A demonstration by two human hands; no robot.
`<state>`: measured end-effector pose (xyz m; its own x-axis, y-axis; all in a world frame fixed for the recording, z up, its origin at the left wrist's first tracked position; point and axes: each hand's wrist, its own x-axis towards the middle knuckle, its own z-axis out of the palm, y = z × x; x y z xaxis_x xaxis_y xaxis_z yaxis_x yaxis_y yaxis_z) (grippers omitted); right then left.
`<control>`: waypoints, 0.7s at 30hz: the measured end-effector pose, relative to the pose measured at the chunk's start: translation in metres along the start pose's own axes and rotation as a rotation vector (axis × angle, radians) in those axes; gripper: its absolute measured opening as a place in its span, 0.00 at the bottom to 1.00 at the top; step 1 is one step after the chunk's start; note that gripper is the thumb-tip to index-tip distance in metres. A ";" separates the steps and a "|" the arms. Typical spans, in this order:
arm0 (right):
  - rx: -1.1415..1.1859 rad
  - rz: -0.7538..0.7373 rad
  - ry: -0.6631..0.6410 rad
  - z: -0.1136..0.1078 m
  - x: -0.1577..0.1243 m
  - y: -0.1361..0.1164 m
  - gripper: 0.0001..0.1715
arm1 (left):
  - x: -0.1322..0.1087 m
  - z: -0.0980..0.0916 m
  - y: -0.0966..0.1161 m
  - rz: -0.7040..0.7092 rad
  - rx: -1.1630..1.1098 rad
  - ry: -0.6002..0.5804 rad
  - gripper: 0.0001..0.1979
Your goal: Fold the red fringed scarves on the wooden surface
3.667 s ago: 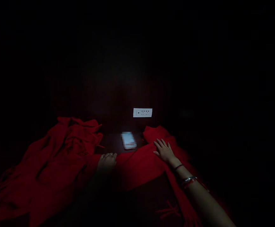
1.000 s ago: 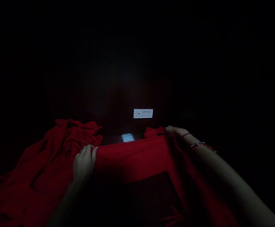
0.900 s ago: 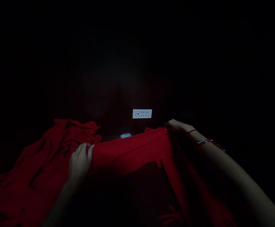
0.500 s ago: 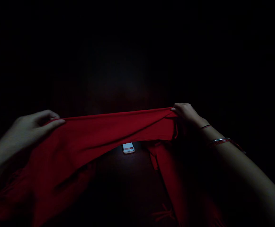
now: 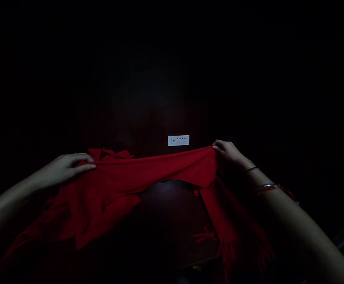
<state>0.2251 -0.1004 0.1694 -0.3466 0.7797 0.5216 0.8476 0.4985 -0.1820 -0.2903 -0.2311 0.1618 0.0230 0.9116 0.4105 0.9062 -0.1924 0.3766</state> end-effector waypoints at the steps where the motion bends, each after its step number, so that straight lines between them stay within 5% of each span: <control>1: 0.030 0.009 0.009 0.003 -0.005 0.001 0.14 | 0.001 -0.001 -0.002 -0.005 -0.006 -0.020 0.38; 6: 0.236 0.063 0.113 0.012 -0.008 0.005 0.14 | 0.001 -0.006 -0.003 -0.085 -0.084 -0.056 0.36; 11: 0.400 0.115 0.154 -0.001 0.008 0.003 0.15 | 0.007 -0.003 -0.007 -0.181 -0.284 0.003 0.34; 17: 0.524 0.210 -0.166 -0.020 0.016 0.024 0.18 | 0.034 0.010 -0.022 -0.175 -0.392 -0.152 0.24; 21: 0.268 0.252 -0.426 0.018 0.032 0.057 0.13 | 0.064 0.056 -0.015 -0.067 -0.227 -0.314 0.20</control>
<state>0.2550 -0.0403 0.1604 -0.3253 0.9436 0.0621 0.8127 0.3125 -0.4917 -0.2790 -0.1494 0.1357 0.1273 0.9849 0.1177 0.7945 -0.1723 0.5823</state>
